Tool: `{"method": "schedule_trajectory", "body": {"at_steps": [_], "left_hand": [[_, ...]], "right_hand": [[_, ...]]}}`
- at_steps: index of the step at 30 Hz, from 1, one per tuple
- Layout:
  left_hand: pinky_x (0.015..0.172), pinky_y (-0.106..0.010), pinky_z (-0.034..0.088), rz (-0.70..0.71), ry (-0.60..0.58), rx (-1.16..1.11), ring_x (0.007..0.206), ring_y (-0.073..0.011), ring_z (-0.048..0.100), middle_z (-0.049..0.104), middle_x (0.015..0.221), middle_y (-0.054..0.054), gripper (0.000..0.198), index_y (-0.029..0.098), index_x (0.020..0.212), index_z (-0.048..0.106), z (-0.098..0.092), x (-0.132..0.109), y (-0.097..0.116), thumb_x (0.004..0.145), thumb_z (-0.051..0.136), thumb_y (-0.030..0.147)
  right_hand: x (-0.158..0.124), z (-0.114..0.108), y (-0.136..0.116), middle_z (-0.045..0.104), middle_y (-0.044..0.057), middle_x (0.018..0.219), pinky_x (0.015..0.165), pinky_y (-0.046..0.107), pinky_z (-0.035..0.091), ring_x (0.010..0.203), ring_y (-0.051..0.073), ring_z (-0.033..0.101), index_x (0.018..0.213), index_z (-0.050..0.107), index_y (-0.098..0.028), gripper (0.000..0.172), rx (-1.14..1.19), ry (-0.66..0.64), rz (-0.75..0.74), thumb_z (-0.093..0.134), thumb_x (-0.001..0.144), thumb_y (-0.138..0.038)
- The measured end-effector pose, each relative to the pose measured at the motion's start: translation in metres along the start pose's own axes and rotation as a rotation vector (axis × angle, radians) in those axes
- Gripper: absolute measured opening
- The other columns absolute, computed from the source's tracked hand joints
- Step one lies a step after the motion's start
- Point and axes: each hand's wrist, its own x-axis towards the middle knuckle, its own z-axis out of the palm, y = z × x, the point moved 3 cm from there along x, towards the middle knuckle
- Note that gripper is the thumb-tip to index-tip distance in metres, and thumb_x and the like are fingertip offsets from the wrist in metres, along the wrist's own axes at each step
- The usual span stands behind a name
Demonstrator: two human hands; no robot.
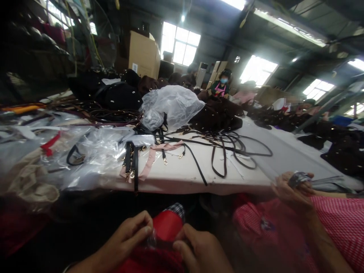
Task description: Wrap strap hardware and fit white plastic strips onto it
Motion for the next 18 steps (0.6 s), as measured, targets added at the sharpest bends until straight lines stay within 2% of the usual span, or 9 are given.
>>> {"method": "schedule_trajectory", "body": {"at_steps": [4, 7, 10, 13, 15, 16, 18], "left_hand": [[0.062, -0.025, 0.037, 0.021, -0.078, 0.066, 0.069, -0.0145, 0.049, 0.055, 0.076, 0.000, 0.032, 0.018, 0.086, 0.053, 0.024, 0.005, 0.014, 0.097, 0.050, 0.048], [0.060, -0.025, 0.035, 0.017, -0.054, 0.164, 0.066, -0.0135, 0.044, 0.051, 0.073, 0.002, 0.033, 0.018, 0.086, 0.054, 0.024, 0.011, 0.014, 0.098, 0.048, 0.049], [0.061, -0.024, 0.035, 0.023, 0.041, 0.246, 0.067, -0.0136, 0.044, 0.049, 0.073, 0.002, 0.035, 0.018, 0.085, 0.054, -0.007, 0.014, 0.010, 0.097, 0.048, 0.051], [0.060, -0.023, 0.036, -0.020, 0.194, 0.242, 0.066, -0.0138, 0.045, 0.049, 0.072, 0.003, 0.039, 0.018, 0.084, 0.054, -0.055, 0.007, 0.003, 0.091, 0.055, 0.056], [0.058, -0.022, 0.034, -0.071, 0.263, 0.270, 0.063, -0.0120, 0.041, 0.047, 0.069, 0.005, 0.039, 0.018, 0.084, 0.055, -0.077, 0.002, -0.005, 0.089, 0.059, 0.057], [0.057, -0.021, 0.034, -0.105, 0.275, 0.258, 0.062, -0.0116, 0.041, 0.047, 0.068, 0.005, 0.038, 0.018, 0.086, 0.055, -0.081, 0.001, -0.010, 0.089, 0.061, 0.056], [0.055, -0.020, 0.034, -0.158, 0.266, 0.190, 0.060, -0.0111, 0.043, 0.050, 0.068, 0.005, 0.039, 0.018, 0.086, 0.054, -0.076, 0.002, -0.020, 0.089, 0.061, 0.056]], "right_hand": [[0.005, 0.015, -0.008, 0.067, -0.002, 0.077, 0.063, 0.024, 0.037, 0.069, 0.014, 0.059, 0.092, 0.060, -0.021, 0.010, 0.060, 0.084, -0.137, 0.051, 0.092, -0.026], [-0.001, 0.013, 0.003, 0.064, -0.004, 0.079, 0.065, 0.022, 0.039, 0.071, 0.013, 0.058, 0.103, 0.058, -0.022, 0.015, 0.210, 0.053, -0.176, 0.054, 0.089, -0.022], [-0.018, -0.004, 0.040, 0.063, -0.006, 0.080, 0.066, 0.021, 0.040, 0.075, 0.012, 0.059, 0.102, 0.061, -0.025, 0.019, 0.297, -0.019, -0.069, 0.057, 0.085, -0.018], [-0.039, -0.029, 0.086, 0.067, -0.005, 0.082, 0.068, 0.022, 0.041, 0.080, 0.014, 0.061, 0.090, 0.064, -0.024, 0.007, 0.169, 0.025, 0.079, 0.058, 0.086, -0.024], [-0.051, -0.041, 0.106, 0.068, -0.004, 0.083, 0.070, 0.024, 0.042, 0.081, 0.015, 0.062, 0.090, 0.064, -0.024, 0.011, 0.127, 0.047, 0.113, 0.058, 0.089, -0.033], [-0.054, -0.045, 0.111, 0.068, -0.004, 0.083, 0.069, 0.024, 0.043, 0.080, 0.016, 0.063, 0.092, 0.065, -0.024, 0.016, 0.139, 0.039, 0.113, 0.056, 0.091, -0.038], [-0.060, -0.048, 0.113, 0.068, -0.002, 0.082, 0.066, 0.024, 0.044, 0.076, 0.016, 0.063, 0.095, 0.066, -0.025, 0.027, 0.180, 0.018, 0.100, 0.050, 0.094, -0.046]]}}
